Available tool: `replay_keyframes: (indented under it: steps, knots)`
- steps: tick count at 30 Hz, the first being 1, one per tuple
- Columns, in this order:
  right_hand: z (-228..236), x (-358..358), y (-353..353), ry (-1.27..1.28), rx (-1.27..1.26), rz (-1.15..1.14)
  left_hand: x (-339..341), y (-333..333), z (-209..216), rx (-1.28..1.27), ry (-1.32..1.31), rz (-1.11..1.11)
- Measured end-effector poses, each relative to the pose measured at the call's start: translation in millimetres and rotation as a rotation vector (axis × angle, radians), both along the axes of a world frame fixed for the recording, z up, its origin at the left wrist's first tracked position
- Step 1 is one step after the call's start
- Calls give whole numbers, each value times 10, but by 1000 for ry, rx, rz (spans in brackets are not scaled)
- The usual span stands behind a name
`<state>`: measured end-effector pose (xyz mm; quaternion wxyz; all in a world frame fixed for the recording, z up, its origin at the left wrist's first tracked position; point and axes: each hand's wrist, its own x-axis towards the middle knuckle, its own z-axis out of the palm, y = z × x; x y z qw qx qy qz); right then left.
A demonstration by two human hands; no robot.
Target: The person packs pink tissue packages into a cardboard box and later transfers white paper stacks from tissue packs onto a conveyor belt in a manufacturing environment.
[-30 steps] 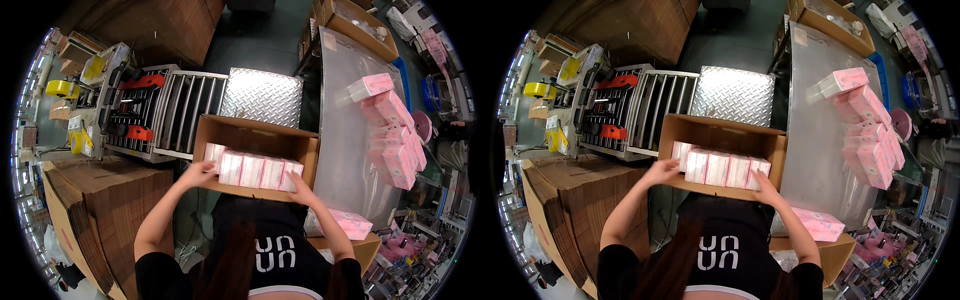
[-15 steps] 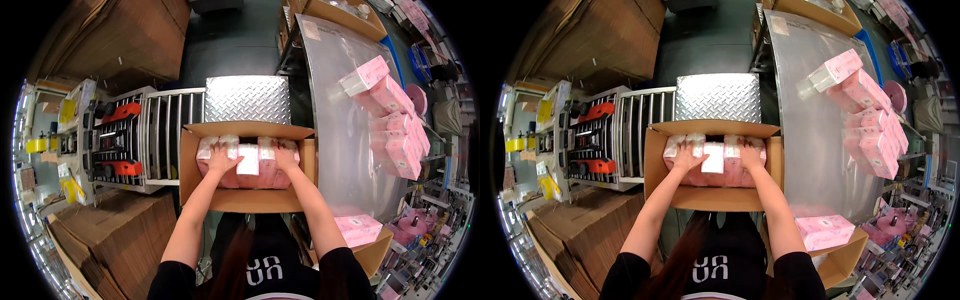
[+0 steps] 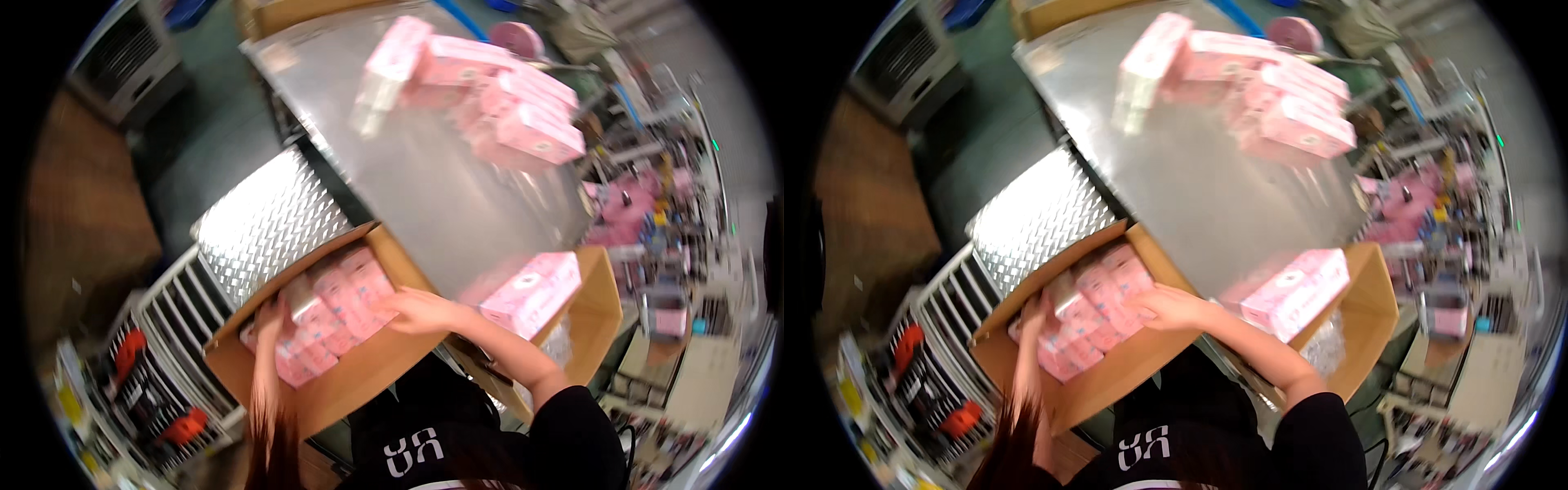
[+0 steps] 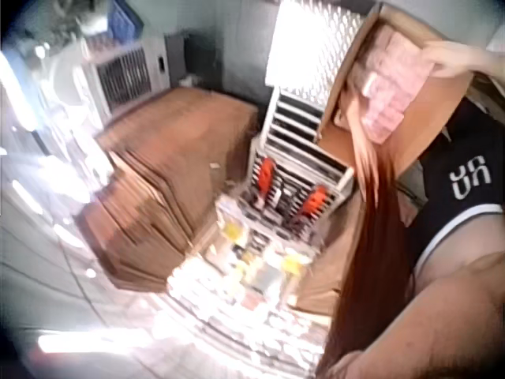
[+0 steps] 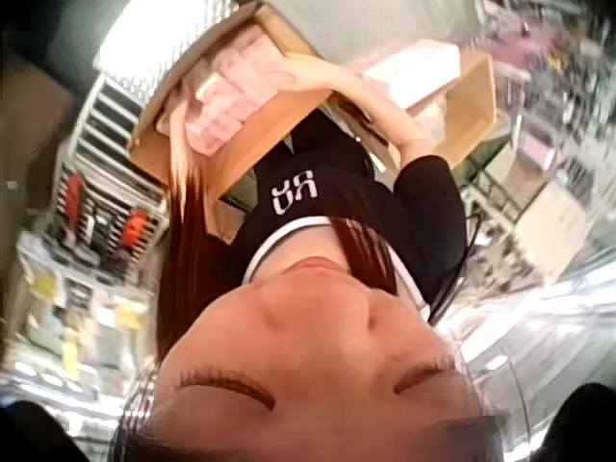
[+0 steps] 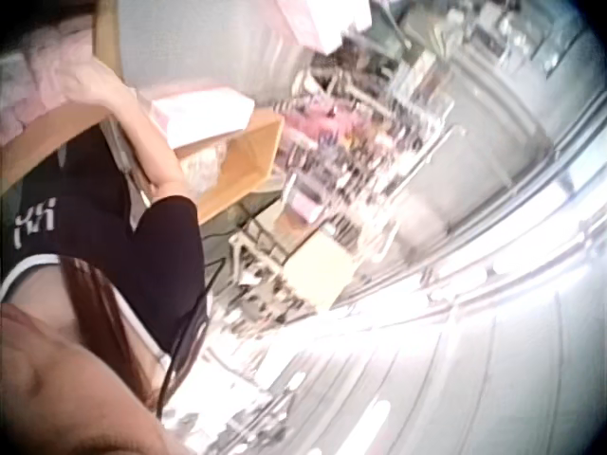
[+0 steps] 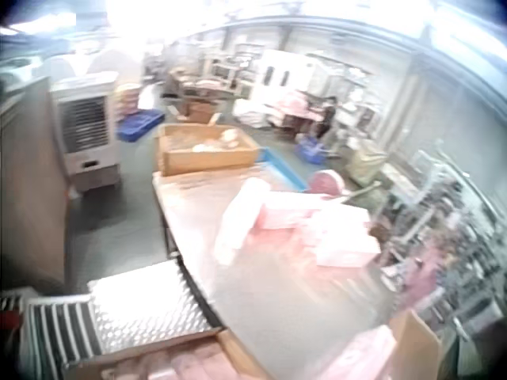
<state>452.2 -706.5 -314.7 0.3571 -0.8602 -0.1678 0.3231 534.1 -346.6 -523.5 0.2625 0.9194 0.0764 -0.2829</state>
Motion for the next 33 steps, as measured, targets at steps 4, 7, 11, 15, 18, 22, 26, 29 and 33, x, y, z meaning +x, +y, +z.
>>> replay_keyframes:
  steps: [4,7,11,15,18,22,26,29,33]
  knots:
    - [1151,-953,-1185,-129,-389,-276,-914,-488,669,58,-564,-474]
    - [1191,-1590,-1601,-145,-1100,-242,-1005,-587,513,252,-441,-707]
    - [856,-1619,-2277,-392,-947,-331,-621,-781,243,174,-157,-617]
    - [783,-960,-2860,-494,-894,-593,-263,-1017,271,236,154,-556]
    - [823,-150,-3455,-526,-779,-692,-43,-937,249,199,205,-621]
    - [931,800,-4248,-622,-412,-630,45,-1411,1174,-82,4,-589]
    - [953,1922,-4877,-751,-385,-693,449,-2440,2272,-254,-281,-529]
    - [733,2586,-5216,-779,-569,-778,1210,-3216,2544,-259,-810,-536]
    - [448,3101,-5739,-740,-756,-894,2457,-4274,2592,-158,-1045,-430]
